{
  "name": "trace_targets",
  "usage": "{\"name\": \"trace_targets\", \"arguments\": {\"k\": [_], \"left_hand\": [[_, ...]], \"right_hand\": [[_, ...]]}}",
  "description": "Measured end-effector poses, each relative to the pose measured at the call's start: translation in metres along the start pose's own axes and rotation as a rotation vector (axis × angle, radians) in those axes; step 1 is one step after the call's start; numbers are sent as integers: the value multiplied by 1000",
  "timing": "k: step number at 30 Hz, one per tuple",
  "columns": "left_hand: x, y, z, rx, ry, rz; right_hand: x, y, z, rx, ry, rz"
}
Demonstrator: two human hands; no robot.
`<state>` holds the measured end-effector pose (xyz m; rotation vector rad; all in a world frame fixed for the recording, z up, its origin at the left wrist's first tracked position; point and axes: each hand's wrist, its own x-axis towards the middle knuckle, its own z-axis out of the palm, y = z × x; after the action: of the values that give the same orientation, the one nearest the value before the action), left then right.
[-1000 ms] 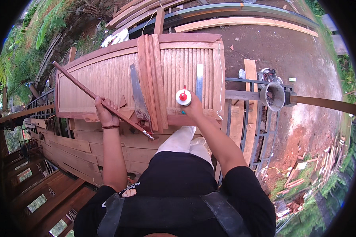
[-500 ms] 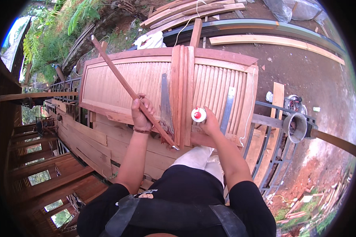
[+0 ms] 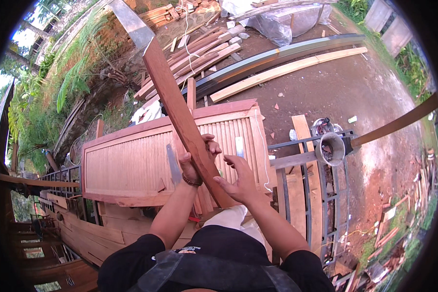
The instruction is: The person assembles a wooden slatted panel by applying glue to a frame piece and attaching it to the panel. They use a nail gun to secure the frame, then use a hand saw to trim the excess length of the attached frame piece. Finally, they lift the completed panel and place it upright against a stack of similar panels.
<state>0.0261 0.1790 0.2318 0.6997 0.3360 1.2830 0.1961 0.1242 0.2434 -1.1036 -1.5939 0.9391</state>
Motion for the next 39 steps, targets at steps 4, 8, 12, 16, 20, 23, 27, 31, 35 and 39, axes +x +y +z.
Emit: {"name": "trace_targets", "arguments": {"k": [4,8,12,16,20,23,27,31,35,39], "left_hand": [[19,-42,40,-144,-88,-304],[19,-95,58,-205,-180,-426],[9,-144,62,-196,-155,-525],[-41,-186,19,226,170,-662],[-158,-196,-71,959,154,-823],[-221,-178,-101,1285,-42,-994],[-258,-183,-117,1511,-360,-989],[-249,-192,-116,1497,-440,-1164],[-253,-191,-125,1501,-388,-1096],[-241,-184,-122,1480,-391,-1149]], "right_hand": [[-16,-2,-28,-139,137,-44],[-41,17,-63,-217,150,117],[-81,53,-72,-170,332,264],[-103,106,-70,-381,487,370],[-116,179,-53,-594,474,417],[-110,220,-40,-649,435,506],[-99,255,-28,-701,373,509],[-87,272,-21,-699,364,536],[-82,281,-15,-731,357,540],[-79,285,-12,-724,356,538]]}}
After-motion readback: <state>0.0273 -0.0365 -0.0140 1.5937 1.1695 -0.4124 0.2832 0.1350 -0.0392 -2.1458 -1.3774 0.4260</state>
